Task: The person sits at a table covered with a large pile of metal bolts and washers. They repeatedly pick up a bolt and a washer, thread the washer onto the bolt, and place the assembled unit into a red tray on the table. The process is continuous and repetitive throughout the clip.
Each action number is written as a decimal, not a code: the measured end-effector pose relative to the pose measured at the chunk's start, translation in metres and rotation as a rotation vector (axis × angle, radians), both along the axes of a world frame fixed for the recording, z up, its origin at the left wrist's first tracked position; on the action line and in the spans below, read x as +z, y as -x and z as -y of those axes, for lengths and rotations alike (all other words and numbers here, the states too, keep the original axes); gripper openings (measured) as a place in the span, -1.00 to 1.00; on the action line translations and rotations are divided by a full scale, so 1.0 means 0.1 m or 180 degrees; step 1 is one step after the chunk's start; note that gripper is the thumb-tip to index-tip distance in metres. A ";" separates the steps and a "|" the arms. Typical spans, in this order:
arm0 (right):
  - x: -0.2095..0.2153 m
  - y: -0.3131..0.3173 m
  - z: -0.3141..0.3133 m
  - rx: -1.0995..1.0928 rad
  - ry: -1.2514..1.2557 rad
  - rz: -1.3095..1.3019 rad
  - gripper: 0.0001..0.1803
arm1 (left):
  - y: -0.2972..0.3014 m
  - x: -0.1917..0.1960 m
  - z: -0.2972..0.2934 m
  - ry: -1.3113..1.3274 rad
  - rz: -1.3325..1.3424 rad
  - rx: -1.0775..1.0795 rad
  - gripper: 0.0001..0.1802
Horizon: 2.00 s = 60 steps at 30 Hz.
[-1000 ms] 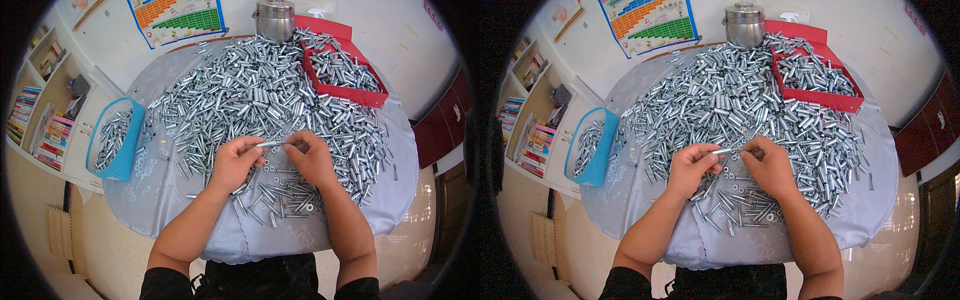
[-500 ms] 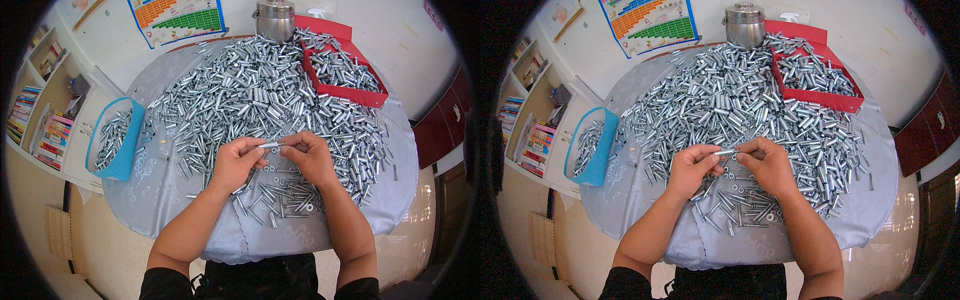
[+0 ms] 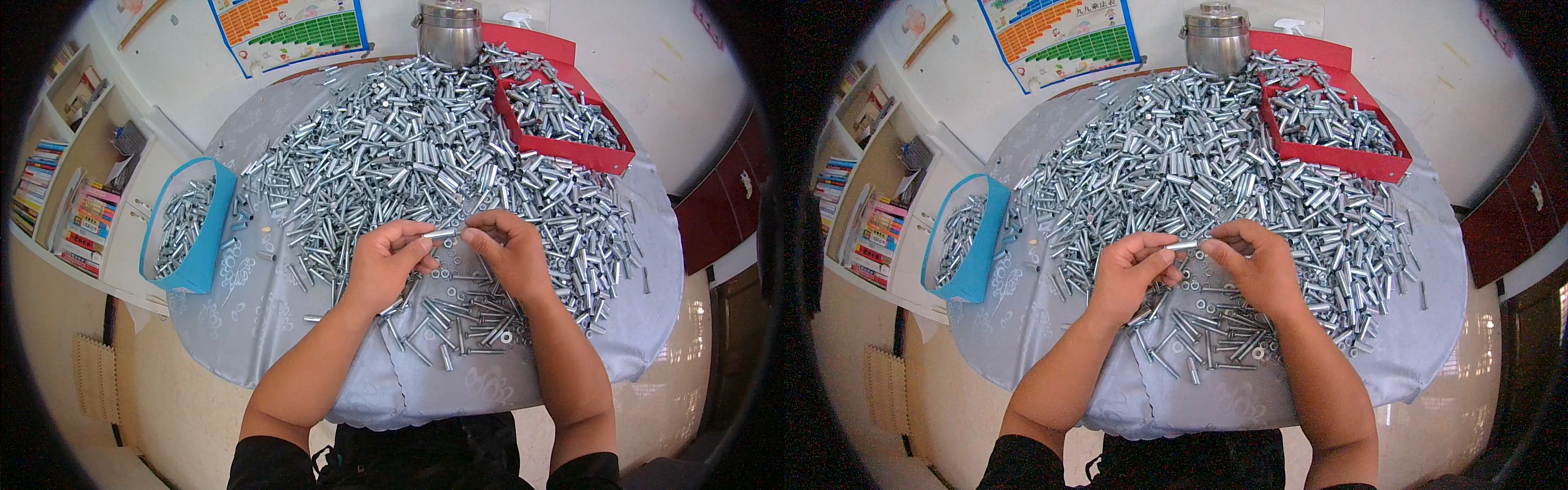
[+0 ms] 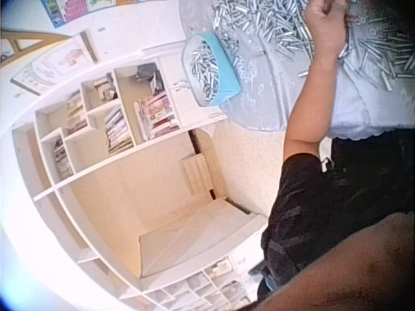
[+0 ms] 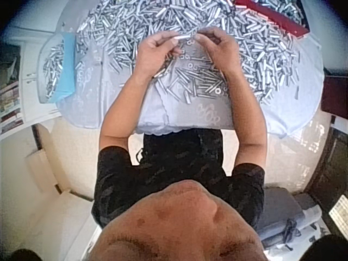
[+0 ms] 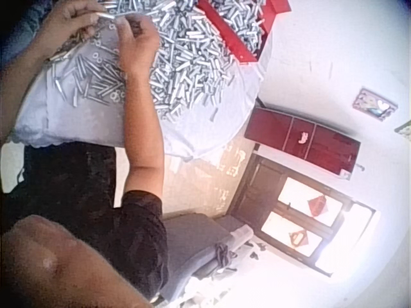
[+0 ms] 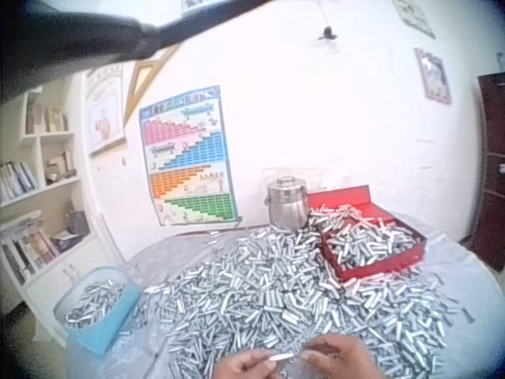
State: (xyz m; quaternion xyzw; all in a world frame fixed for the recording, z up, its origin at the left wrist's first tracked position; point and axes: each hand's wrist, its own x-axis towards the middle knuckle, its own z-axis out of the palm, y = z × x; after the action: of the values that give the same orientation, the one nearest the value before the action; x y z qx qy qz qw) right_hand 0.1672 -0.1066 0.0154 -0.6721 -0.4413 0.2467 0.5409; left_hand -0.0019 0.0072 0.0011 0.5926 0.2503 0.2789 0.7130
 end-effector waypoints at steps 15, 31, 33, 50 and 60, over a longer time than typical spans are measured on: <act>-0.13 -0.08 0.00 0.0587 -0.0005 0.2715 -0.87 | -0.01 -0.03 -0.01 0.0072 0.0061 0.0017 -0.76; -0.18 -0.07 -0.04 -0.0061 -0.0165 -0.0031 -0.87 | -0.01 0.00 0.01 0.0036 0.0003 0.0019 -0.76; -0.13 -0.05 -0.02 -0.0017 -0.0098 -0.0083 -0.88 | -0.01 0.01 0.02 0.0048 -0.0016 0.0027 -0.76; -0.13 -0.03 -0.02 0.0122 -0.0142 -0.0467 -0.87 | -0.01 0.00 0.01 -0.0035 -0.0038 -0.0015 -0.77; -0.01 -0.01 -0.01 0.0137 -0.0055 -0.0385 -0.81 | 0.01 0.00 -0.01 0.0060 0.0057 -0.0086 -0.76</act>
State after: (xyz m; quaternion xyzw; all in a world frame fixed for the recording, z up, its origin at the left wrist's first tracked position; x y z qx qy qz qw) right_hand 0.1679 -0.1057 0.0141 -0.6416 -0.4243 0.2948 0.5669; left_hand -0.0028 0.0078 0.0006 0.5866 0.2385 0.2722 0.7245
